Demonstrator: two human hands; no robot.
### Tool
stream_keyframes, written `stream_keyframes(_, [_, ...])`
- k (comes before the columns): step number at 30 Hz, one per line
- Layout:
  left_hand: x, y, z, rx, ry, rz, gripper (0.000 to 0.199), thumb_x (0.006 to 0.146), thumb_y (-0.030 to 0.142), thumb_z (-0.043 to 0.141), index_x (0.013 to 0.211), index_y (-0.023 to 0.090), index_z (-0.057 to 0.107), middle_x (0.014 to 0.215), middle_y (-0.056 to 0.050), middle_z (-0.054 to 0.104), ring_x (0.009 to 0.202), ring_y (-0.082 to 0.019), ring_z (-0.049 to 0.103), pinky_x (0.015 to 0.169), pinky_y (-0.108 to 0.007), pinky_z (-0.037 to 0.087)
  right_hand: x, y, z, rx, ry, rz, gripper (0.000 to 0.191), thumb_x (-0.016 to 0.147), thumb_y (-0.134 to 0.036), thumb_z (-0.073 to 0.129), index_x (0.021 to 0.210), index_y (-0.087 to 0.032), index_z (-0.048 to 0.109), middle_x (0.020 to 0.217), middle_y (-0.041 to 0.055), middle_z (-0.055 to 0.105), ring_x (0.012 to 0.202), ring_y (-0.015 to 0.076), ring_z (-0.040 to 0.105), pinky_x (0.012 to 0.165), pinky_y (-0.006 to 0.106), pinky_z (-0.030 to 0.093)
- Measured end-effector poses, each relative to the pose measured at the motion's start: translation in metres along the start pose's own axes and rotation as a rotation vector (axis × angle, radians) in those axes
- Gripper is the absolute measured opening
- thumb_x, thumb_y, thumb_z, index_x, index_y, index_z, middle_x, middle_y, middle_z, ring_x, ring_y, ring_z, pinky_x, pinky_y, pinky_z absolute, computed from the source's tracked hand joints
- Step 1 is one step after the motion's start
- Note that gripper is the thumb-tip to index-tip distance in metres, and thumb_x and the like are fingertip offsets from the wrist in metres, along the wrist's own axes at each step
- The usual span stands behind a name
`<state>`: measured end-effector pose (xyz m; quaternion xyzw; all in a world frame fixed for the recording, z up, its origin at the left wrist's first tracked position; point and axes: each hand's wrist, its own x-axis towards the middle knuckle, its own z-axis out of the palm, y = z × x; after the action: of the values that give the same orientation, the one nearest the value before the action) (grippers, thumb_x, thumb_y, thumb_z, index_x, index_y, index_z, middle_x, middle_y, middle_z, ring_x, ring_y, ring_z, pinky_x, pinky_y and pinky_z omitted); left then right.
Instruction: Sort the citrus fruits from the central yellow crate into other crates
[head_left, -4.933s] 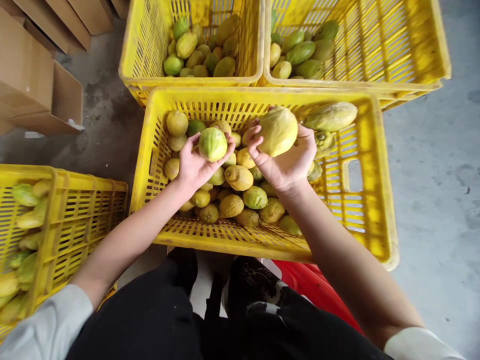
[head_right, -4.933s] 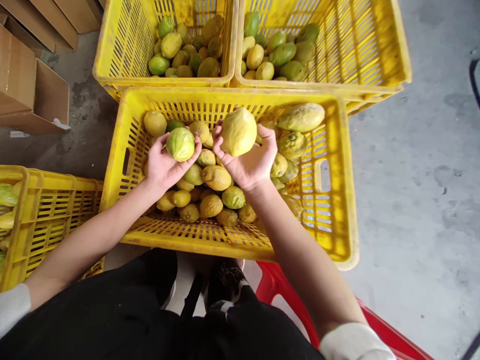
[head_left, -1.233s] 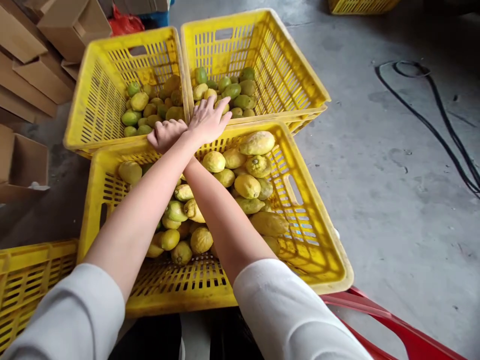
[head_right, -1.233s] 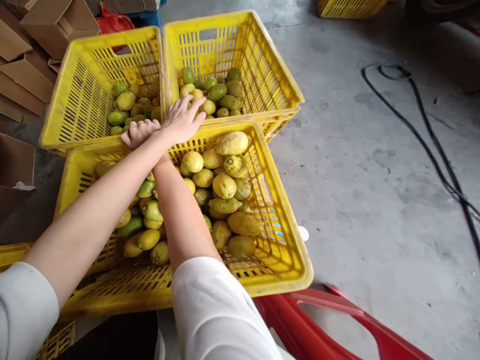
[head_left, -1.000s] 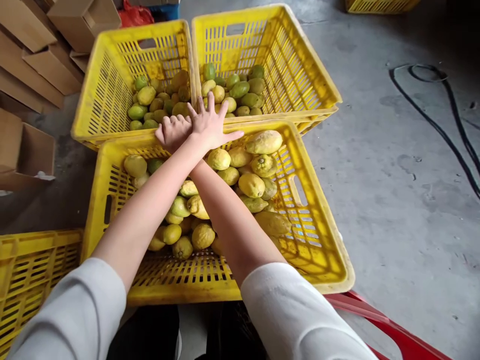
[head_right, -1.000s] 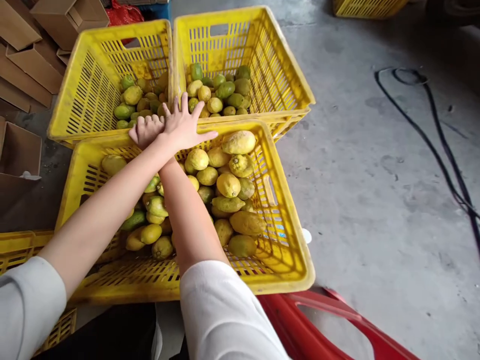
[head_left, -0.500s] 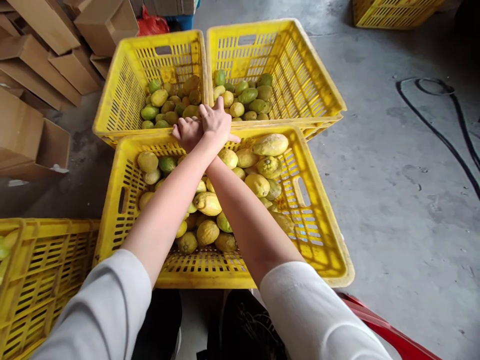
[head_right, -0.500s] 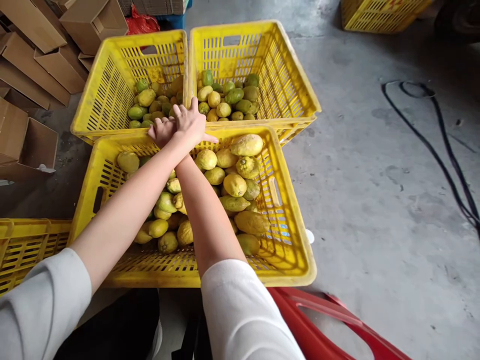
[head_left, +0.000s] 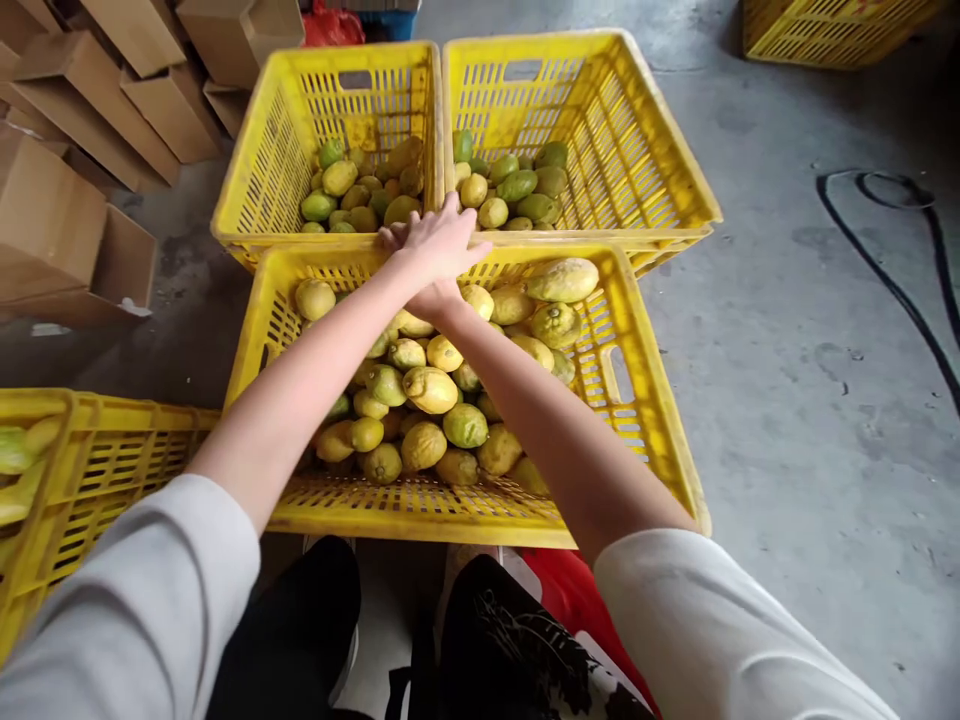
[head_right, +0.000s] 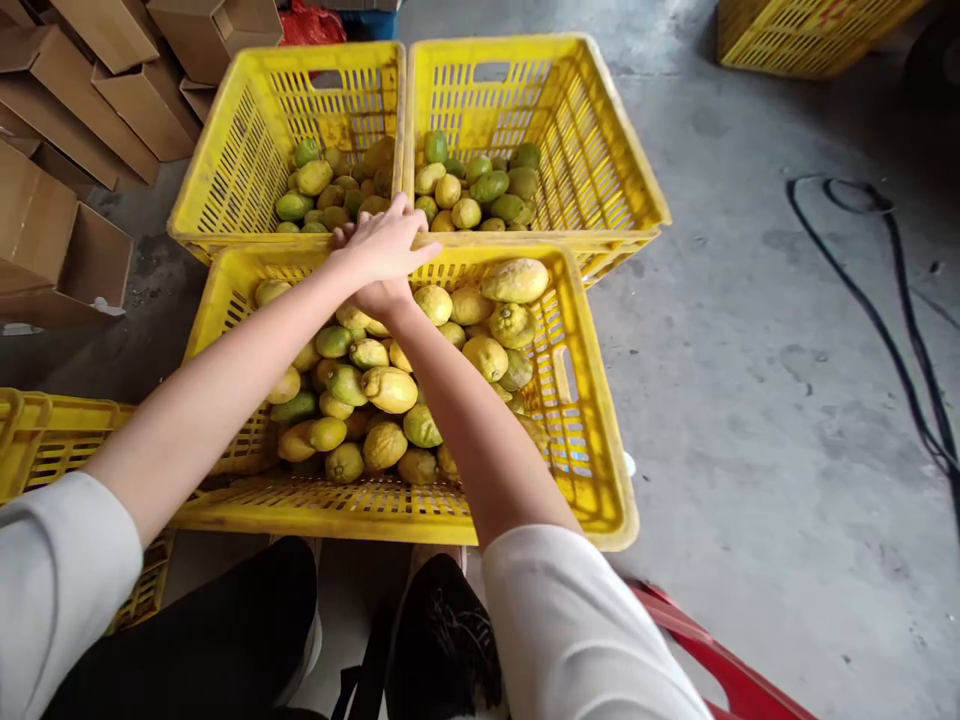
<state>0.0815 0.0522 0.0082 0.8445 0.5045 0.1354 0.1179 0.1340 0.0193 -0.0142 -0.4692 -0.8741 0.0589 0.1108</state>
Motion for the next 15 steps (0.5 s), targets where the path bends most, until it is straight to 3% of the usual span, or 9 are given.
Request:
stream_keyframes(2, [-0.020,-0.011,-0.011,-0.076,0.085,-0.070,0.030,0.101,0.041,0.049,0.119,0.024,0.066,0.134,-0.012,0.060,0.133,-0.031,0.054,0.121,-0.051,0.038,-0.024,0.016,0.006,-0.035,-0.011,-0.076,0.047,0.108,-0.021,0.043,0.151,-0.006,0.053,0.166,0.0216,0.038,0.159,0.0334,0.024,0.129,0.053,0.015])
stream_keyframes(4, [-0.045,-0.026,-0.017,-0.124,0.224,-0.069,0.033,0.103,0.032,0.036,0.118,0.029,0.066,0.137,-0.010,0.060,0.138,-0.025,0.051,0.123,-0.042,0.036,-0.046,0.033,0.011,-0.069,0.000,-0.112,0.052,0.102,-0.015,0.044,0.153,-0.008,0.052,0.171,0.0169,0.032,0.161,0.0310,0.020,0.130,0.052,0.014])
stream_keyframes(5, [-0.058,-0.035,-0.017,-0.109,0.236,-0.047,0.036,0.102,0.031,0.034,0.119,0.029,0.066,0.139,-0.011,0.059,0.140,-0.025,0.049,0.124,-0.042,0.036,-0.056,0.041,0.013,-0.115,0.022,-0.152,0.053,0.102,-0.014,0.041,0.153,-0.011,0.052,0.172,0.0152,0.031,0.161,0.0308,0.020,0.128,0.053,0.017])
stream_keyframes(8, [-0.092,-0.059,-0.013,0.037,0.093,0.117,0.041,0.100,0.031,0.037,0.128,0.021,0.066,0.156,-0.017,0.048,0.153,-0.029,0.037,0.129,-0.046,0.027,-0.074,0.056,0.016,-0.215,-0.051,-0.205,0.050,0.105,-0.019,0.036,0.148,-0.008,0.058,0.161,0.0230,0.045,0.149,0.0369,0.038,0.116,0.056,0.032])
stream_keyframes(11, [-0.108,-0.067,-0.009,0.202,-0.090,0.275,0.050,0.099,0.036,0.039,0.139,0.016,0.062,0.168,-0.018,0.034,0.160,-0.031,0.025,0.133,-0.049,0.018,-0.077,0.054,0.017,-0.253,-0.155,-0.145,0.046,0.106,-0.025,0.036,0.131,-0.008,0.070,0.136,0.0269,0.062,0.129,0.0431,0.049,0.100,0.060,0.039])
stream_keyframes(13, [-0.110,-0.063,-0.006,0.296,-0.229,0.303,0.055,0.098,0.036,0.041,0.144,0.011,0.060,0.164,-0.020,0.040,0.155,-0.035,0.032,0.130,-0.053,0.023,-0.074,0.048,0.015,-0.264,-0.172,-0.080,0.045,0.105,-0.026,0.037,0.126,-0.006,0.072,0.130,0.0274,0.063,0.128,0.0453,0.047,0.095,0.059,0.041])
stream_keyframes(15, [-0.109,-0.056,-0.004,0.338,-0.329,0.244,0.059,0.099,0.040,0.043,0.148,0.010,0.057,0.156,-0.023,0.049,0.147,-0.037,0.042,0.122,-0.055,0.036,-0.071,0.042,0.013,-0.274,-0.192,-0.037,0.046,0.104,-0.026,0.037,0.126,-0.003,0.070,0.131,0.0283,0.061,0.130,0.0456,0.044,0.093,0.058,0.043])
